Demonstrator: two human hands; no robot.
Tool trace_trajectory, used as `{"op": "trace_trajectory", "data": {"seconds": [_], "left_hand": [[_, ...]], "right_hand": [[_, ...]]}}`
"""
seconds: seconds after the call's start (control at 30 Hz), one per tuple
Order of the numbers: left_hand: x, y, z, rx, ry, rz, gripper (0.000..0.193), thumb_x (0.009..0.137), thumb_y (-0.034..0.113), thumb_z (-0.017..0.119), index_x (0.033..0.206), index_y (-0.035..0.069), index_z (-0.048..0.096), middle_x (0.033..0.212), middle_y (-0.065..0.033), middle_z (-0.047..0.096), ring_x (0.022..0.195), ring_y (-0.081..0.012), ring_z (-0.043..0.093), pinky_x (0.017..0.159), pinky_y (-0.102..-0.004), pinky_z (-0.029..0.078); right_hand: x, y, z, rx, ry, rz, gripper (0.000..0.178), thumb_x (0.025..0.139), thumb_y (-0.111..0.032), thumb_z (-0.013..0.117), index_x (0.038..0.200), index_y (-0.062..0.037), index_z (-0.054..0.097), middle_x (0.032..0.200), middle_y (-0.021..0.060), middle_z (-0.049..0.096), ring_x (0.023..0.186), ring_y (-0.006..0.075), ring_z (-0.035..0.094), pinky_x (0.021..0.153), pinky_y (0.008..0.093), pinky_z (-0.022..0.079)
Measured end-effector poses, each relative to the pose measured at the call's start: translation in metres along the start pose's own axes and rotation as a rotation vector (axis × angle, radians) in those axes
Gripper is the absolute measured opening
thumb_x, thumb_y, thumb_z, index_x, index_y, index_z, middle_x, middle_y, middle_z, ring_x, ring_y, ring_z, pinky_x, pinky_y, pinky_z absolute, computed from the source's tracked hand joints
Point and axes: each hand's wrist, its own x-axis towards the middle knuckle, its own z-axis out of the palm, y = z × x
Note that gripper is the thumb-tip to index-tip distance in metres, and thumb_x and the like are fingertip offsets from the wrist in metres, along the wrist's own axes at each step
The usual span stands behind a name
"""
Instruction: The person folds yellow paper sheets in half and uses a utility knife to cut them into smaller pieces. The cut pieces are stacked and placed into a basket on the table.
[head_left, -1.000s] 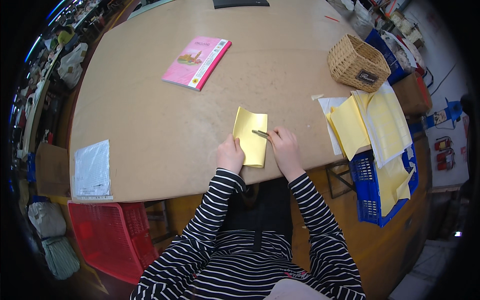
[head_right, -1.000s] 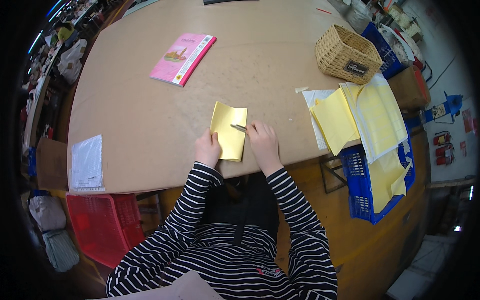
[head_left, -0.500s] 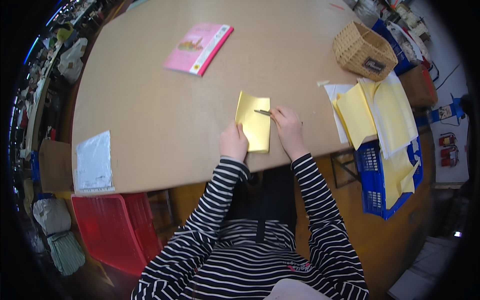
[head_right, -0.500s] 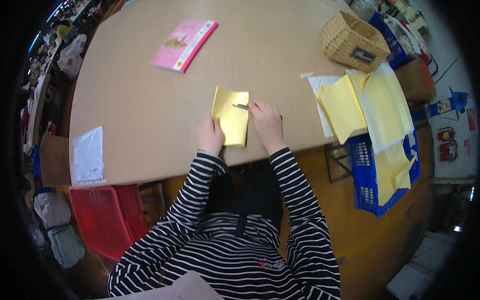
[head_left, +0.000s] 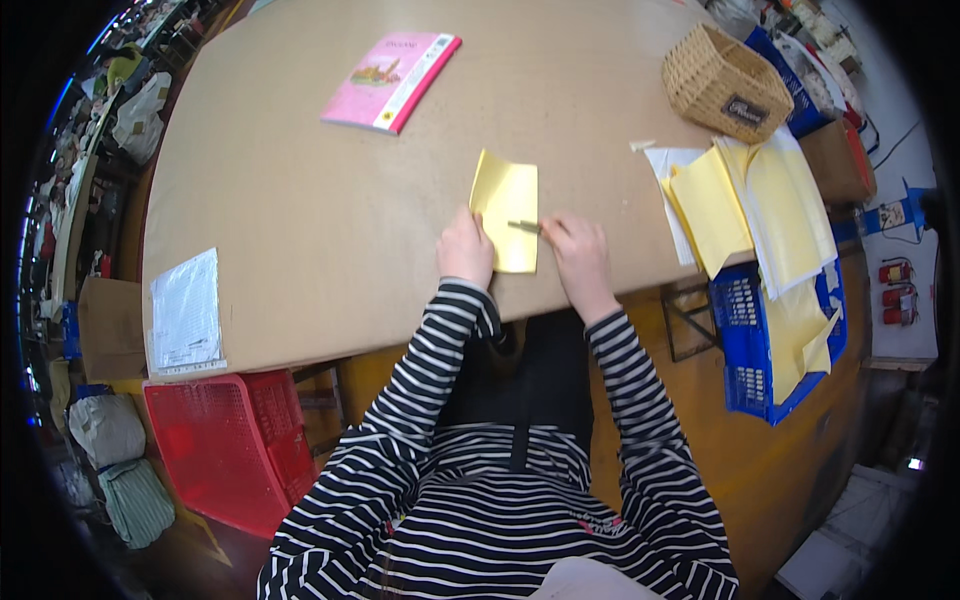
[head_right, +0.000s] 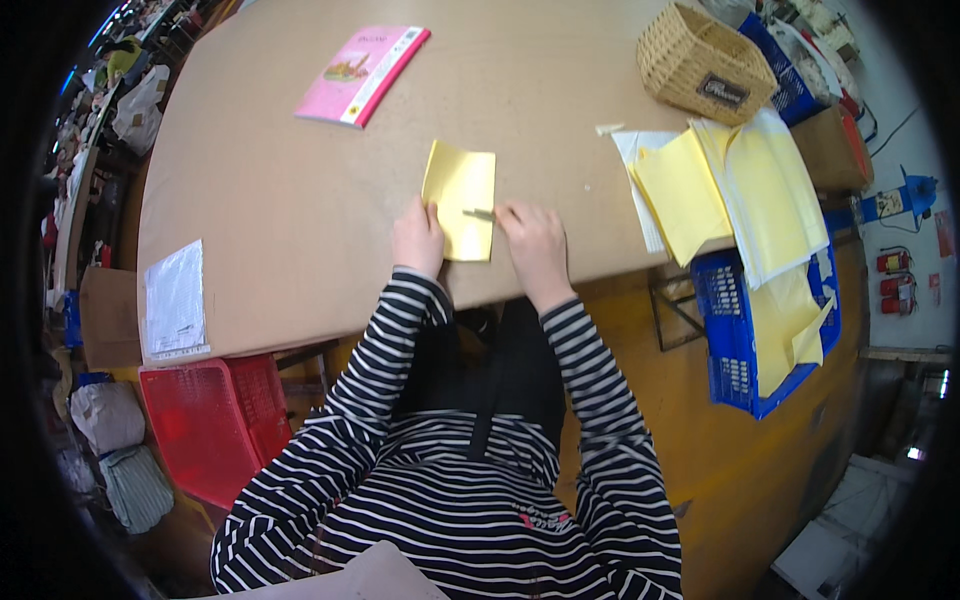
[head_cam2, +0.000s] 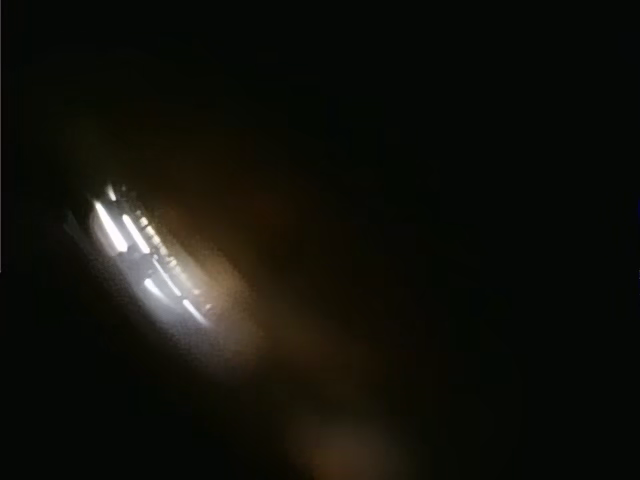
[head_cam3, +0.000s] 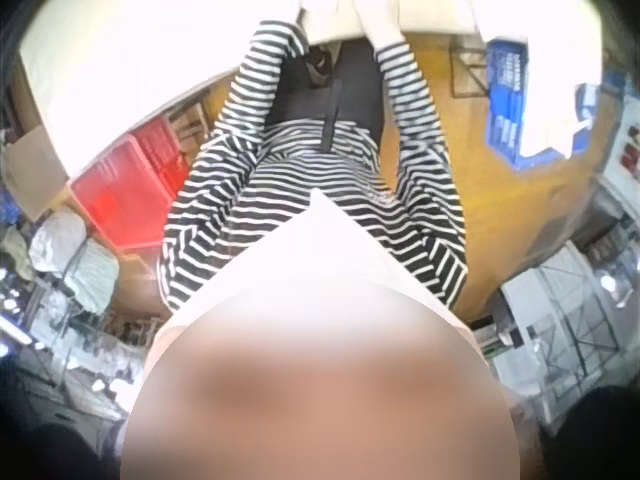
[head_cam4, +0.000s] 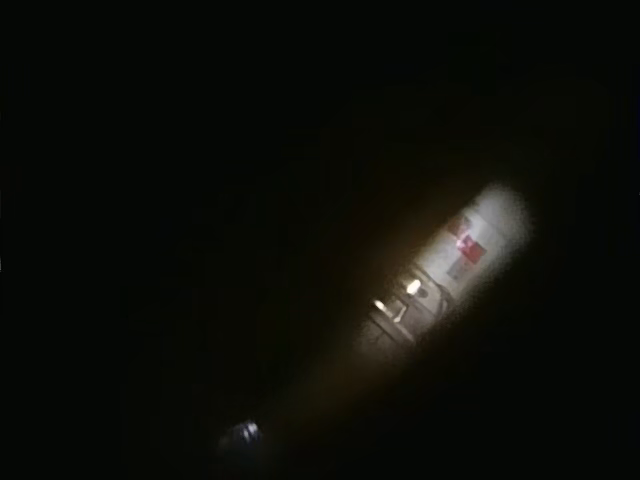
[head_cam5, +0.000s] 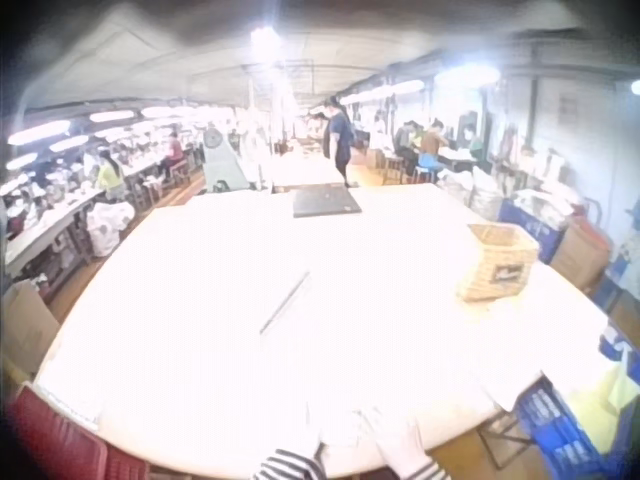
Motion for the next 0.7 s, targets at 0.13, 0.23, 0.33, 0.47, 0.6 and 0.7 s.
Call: {"op": "trace_trajectory", "data": {"seconds": [0.13, 0.23, 0.33, 0.47, 0.6, 0.7], "left_hand": [[0.000, -0.007, 0.008, 0.000, 0.042, 0.012, 0.016, 0.095, 0.018, 0.051, 0.090, 0.002, 0.053, 0.079, -0.0257, 0.064, 0.074, -0.0473, 0.061, 0.066, -0.0572, 0.047], [0.004, -0.014, 0.017, -0.041, 0.018, -0.041, 0.017, 0.095, 0.017, 0.051, 0.091, 0.001, 0.054, 0.080, -0.0266, 0.064, 0.077, -0.0469, 0.061, 0.069, -0.0564, 0.047], [0.014, -0.023, 0.016, -0.250, -0.024, -0.077, 0.018, 0.094, 0.015, 0.052, 0.099, -0.002, 0.058, 0.082, -0.0232, 0.066, 0.076, -0.0415, 0.065, 0.070, -0.0518, 0.049], [0.032, -0.040, -0.025, -1.001, -0.458, -0.498, 0.023, 0.095, 0.013, 0.056, 0.106, -0.007, 0.060, 0.089, -0.0096, 0.068, 0.074, -0.0170, 0.066, 0.064, -0.0276, 0.052], [0.024, -0.030, -0.063, -1.087, -0.373, -0.422, 0.021, 0.094, 0.014, 0.058, 0.103, -0.005, 0.062, 0.087, -0.0075, 0.068, 0.067, -0.0119, 0.063, 0.056, -0.0219, 0.048], [0.020, -0.016, -0.070, -1.139, -0.291, -0.388, 0.021, 0.094, 0.013, 0.058, 0.102, -0.006, 0.062, 0.086, -0.0074, 0.068, 0.067, -0.0116, 0.064, 0.055, -0.0218, 0.048]], "right_hand": [[-0.022, -0.006, 0.001, 0.062, -0.010, -0.056, 0.017, 0.084, -0.009, 0.063, 0.100, -0.0059, 0.067, 0.097, 0.0061, 0.063, 0.092, 0.0223, 0.060, 0.082, 0.0357, 0.041], [-0.047, -0.020, -0.013, 0.097, -0.028, -0.078, 0.016, 0.084, -0.009, 0.063, 0.100, -0.0051, 0.067, 0.097, 0.0065, 0.063, 0.090, 0.0235, 0.060, 0.083, 0.0359, 0.041], [-0.051, -0.028, -0.024, 0.111, 0.016, -0.039, 0.017, 0.087, -0.010, 0.062, 0.103, -0.0042, 0.066, 0.096, 0.0070, 0.063, 0.086, 0.0232, 0.060, 0.078, 0.0348, 0.044], [-0.050, -0.042, -0.044, 0.532, 0.028, 0.533, 0.025, 0.096, -0.012, 0.056, 0.119, -0.0022, 0.060, 0.092, 0.0052, 0.061, 0.078, 0.0129, 0.057, 0.067, 0.0271, 0.045], [-0.057, -0.059, -0.069, 1.281, 0.059, 0.764, 0.040, 0.103, -0.013, 0.048, 0.139, 0.0031, 0.046, 0.083, 0.0018, 0.056, 0.068, 0.0050, 0.050, 0.060, 0.0191, 0.042], [-0.060, -0.072, -0.080, 1.336, -0.008, 0.801, 0.042, 0.101, -0.012, 0.051, 0.139, 0.0048, 0.046, 0.072, -0.0005, 0.052, 0.058, 0.0038, 0.043, 0.052, 0.0170, 0.036]]}}
